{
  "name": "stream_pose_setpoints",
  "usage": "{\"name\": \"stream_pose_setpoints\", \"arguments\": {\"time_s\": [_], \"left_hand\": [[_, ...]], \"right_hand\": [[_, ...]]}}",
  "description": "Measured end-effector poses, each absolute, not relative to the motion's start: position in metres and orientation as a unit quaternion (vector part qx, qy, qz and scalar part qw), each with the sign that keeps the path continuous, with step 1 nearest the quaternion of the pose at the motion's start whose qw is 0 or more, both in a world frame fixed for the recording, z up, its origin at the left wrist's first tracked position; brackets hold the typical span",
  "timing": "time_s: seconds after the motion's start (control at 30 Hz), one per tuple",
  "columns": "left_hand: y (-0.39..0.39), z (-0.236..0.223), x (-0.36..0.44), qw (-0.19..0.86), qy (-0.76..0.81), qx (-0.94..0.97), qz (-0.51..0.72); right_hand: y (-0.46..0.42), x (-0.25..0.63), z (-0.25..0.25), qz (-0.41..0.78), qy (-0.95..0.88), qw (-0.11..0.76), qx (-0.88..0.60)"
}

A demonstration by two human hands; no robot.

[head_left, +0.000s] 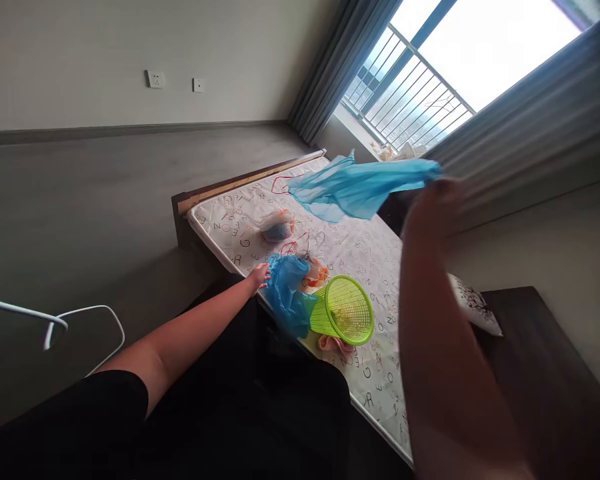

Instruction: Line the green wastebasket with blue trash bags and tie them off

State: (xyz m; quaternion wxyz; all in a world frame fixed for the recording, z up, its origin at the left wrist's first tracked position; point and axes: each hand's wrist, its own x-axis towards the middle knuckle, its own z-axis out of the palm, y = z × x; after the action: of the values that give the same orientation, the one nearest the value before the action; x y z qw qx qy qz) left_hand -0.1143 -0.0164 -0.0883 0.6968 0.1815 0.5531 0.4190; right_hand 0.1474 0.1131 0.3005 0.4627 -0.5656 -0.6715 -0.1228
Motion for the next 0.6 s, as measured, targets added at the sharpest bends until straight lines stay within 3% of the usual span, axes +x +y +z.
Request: {"name": "stream_pose_setpoints", "arguments": {"time_s": [0.1, 0.3, 0.43, 0.6], "left_hand": [[-0.018, -0.09, -0.114, 0.699, 0.545, 0.196, 0.419], [-0.02, -0.091, -0.116, 0.696, 0.543, 0.23, 0.41], [-0.02, -0.087, -0.117, 0.689, 0.548, 0.251, 0.402], [-0.022, -0.082, -0.113, 0.655, 0.581, 0.292, 0.385]], "right_hand": [[0.058, 0.114, 0.21, -0.069, -0.64, 0.431, -0.632], [-0.026, 0.08, 0.047, 0.195, -0.688, 0.182, -0.675], [-0.078, 0.076, -0.009, 0.271, -0.679, 0.133, -0.669], [-0.149, 0.073, -0.047, 0.327, -0.641, 0.14, -0.68]]}}
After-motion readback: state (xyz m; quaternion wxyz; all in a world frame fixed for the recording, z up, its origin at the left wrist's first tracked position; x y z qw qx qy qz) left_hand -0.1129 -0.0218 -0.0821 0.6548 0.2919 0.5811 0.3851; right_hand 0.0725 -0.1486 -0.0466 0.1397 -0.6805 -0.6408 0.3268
